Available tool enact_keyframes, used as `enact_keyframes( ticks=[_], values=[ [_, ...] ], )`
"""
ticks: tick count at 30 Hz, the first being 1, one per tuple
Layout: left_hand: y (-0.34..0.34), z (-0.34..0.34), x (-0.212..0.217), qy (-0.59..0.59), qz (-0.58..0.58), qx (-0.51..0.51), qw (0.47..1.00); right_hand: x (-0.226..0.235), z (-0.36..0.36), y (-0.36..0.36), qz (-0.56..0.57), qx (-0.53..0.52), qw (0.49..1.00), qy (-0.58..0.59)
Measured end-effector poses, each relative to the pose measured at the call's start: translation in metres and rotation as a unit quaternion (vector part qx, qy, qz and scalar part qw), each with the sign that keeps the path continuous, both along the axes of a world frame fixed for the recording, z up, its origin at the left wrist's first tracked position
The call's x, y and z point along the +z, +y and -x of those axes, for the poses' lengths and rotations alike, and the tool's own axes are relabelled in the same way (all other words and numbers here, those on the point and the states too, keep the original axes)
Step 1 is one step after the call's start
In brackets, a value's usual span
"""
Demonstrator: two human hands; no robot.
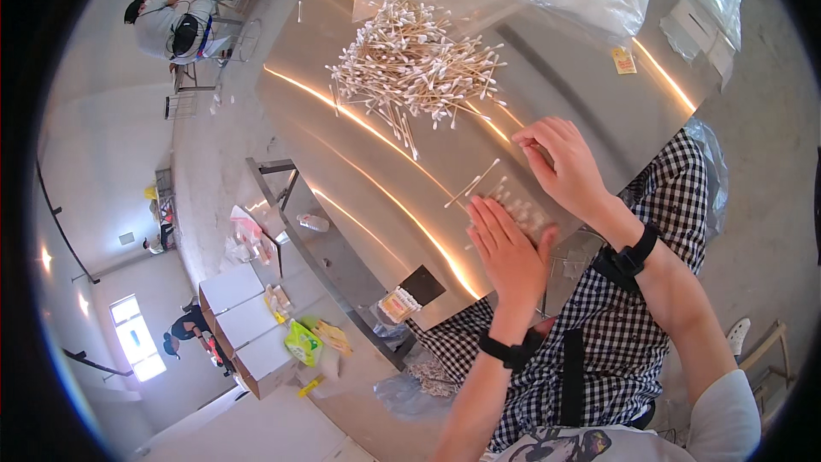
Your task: Organize a large pile of cotton swabs into neat rows and pack them.
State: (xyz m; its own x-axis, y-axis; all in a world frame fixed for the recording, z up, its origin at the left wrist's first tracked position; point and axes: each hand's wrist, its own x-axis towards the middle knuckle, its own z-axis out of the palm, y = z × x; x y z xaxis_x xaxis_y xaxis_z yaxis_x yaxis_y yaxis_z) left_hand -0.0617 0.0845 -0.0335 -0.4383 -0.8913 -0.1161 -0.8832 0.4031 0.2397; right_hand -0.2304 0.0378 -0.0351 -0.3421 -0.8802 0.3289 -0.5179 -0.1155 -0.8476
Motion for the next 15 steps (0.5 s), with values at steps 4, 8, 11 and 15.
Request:
enact_keyframes(
  ticks=[4, 8, 11, 15],
  values=[
    [-0.045, 0.001, -0.006, -0.025, 0.042, 0.025, 0.998, 0.000, -0.002, 0.001, 0.005, 0.000, 1.000, 0.003],
    [-0.074, -0.007, -0.006, -0.035, 0.067, 0.010, 0.997, -0.001, -0.003, -0.001, 0.007, -0.001, 1.000, 0.013],
    [-0.078, -0.009, -0.003, -0.042, 0.066, 0.008, 0.997, -0.001, -0.004, -0.004, 0.003, 0.003, 1.000, 0.012],
    [-0.060, -0.008, 0.008, -0.018, 0.035, -0.003, 0.999, -0.009, -0.003, -0.003, -0.004, 0.006, 1.000, 0.028]
  ],
)
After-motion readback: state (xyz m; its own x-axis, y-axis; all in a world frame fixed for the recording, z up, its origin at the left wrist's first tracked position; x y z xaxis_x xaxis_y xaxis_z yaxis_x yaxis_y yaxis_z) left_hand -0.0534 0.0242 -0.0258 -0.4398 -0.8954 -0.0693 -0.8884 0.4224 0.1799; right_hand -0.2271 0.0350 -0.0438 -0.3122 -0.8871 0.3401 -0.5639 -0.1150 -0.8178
